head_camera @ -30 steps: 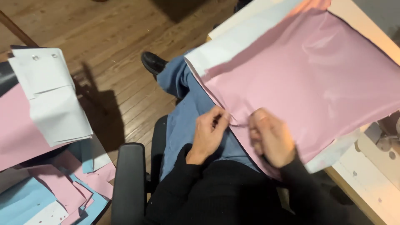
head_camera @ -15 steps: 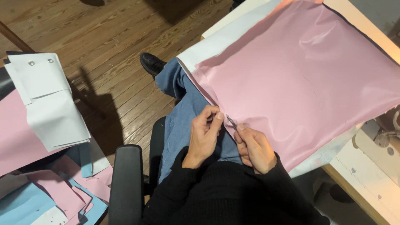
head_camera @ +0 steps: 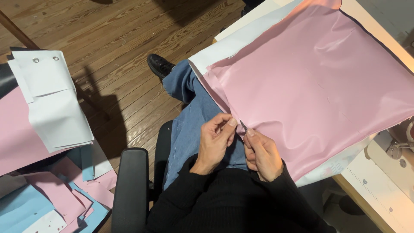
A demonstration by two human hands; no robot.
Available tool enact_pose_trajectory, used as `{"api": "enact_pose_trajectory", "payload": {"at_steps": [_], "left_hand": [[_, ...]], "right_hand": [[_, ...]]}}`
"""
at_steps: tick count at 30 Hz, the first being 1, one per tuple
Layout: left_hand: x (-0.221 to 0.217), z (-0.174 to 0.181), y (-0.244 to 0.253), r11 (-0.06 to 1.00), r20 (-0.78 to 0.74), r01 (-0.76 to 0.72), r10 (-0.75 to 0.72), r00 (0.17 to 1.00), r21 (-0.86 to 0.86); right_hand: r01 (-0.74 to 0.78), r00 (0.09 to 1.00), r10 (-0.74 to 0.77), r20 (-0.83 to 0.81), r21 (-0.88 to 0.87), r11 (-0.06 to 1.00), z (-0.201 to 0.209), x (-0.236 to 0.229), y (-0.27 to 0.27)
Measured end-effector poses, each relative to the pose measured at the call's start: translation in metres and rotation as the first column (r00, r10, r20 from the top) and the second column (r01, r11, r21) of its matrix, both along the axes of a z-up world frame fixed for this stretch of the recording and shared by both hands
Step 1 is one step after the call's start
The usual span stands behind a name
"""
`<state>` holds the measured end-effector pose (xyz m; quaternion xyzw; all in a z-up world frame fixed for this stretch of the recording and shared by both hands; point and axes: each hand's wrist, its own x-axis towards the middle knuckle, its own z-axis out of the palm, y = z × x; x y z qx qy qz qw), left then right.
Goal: Trimming excess material from a leather sheet using thread snips.
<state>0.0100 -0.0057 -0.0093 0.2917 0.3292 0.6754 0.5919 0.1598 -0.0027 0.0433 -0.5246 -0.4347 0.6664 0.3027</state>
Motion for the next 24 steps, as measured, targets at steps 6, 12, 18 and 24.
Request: {"api": "enact_pose_trajectory", "payload": {"at_steps": [6, 12, 18, 24], "left_hand": [[0.0, 0.002, -0.001, 1.0, 0.021, 0.015, -0.015, 1.0, -0.021], [0.005, -0.007, 0.002, 0.999, 0.154, 0.047, -0.047, 0.987, 0.003], [-0.004, -0.012, 0.006, 0.995, -0.071, -0.102, 0.103, 0.992, 0.019], [-0.019, 0.022, 0.003, 0.958, -0.594, -0.25, 0.285, 0.752, 0.144]], "right_hand": [[-0.016, 1.0, 0.015, 0.01, 0.032, 0.999, -0.008, 0.004, 0.001], [-0.06, 0.997, 0.061, -0.046, 0.031, 0.998, -0.005, 0.011, 0.006], [-0.013, 0.965, -0.017, 0.263, 0.113, 0.994, 0.055, 0.022, 0.026], [-0.478, 0.761, -0.316, 0.567, 0.819, 0.318, 0.094, 0.003, 0.096]]}}
